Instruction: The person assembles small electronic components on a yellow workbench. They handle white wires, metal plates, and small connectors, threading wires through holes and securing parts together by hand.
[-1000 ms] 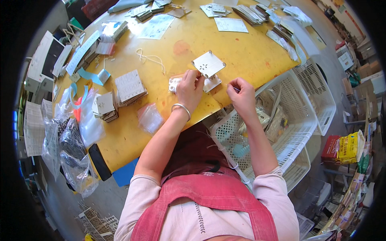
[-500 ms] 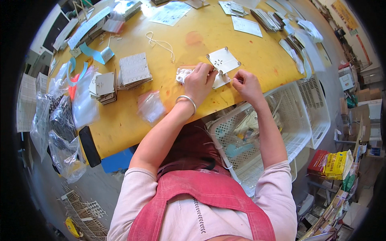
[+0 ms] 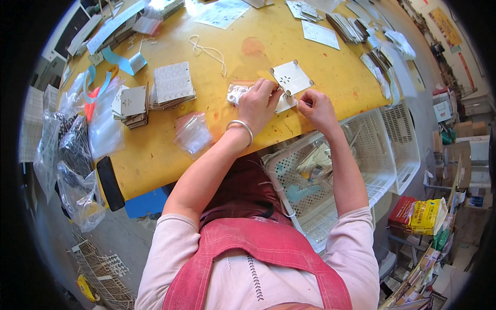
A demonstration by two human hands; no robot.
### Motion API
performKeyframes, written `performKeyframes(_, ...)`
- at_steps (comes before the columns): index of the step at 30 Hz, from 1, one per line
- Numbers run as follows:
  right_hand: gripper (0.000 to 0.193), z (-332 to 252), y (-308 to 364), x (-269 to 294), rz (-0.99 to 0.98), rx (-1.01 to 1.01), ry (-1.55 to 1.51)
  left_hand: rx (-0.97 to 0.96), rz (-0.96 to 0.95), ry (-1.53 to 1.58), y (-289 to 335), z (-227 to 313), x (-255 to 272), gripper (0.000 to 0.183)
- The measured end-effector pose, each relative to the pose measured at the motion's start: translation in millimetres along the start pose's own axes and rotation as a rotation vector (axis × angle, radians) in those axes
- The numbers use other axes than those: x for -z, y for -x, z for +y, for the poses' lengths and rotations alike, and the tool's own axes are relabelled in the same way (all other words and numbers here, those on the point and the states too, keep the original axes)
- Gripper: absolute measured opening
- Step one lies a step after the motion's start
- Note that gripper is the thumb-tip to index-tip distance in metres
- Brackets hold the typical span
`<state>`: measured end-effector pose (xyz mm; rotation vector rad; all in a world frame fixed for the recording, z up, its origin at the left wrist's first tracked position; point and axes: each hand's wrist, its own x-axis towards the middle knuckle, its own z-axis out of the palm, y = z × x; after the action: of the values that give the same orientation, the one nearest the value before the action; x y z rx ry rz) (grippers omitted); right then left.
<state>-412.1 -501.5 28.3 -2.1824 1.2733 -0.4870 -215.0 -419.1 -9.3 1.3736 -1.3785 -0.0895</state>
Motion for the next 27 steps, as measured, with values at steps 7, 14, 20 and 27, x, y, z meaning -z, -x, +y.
performKeyframes(7,0.015,-2.2,-0.8,-1.1,0.008,-0.015,-0.011,-0.019,0.008,-0.002,0.3,-0.2,0.7,0.016)
performKeyframes(14,0.015,-0.4,-0.8,-2.0,0.000,-0.008,-0.005,-0.006,0.006,-0.006,0.4,0.8,0.5,0.015)
performKeyframes(20,0.016,-3.0,-0.2,-1.5,-0.003,-0.003,-0.014,0.012,-0.003,-0.004,0.5,0.2,0.2,0.015)
performKeyframes(27,0.017,-4.2,0.6,-0.7,-0.007,-0.003,-0.011,0.024,-0.015,-0.002,0.6,0.9,0.3,0.015)
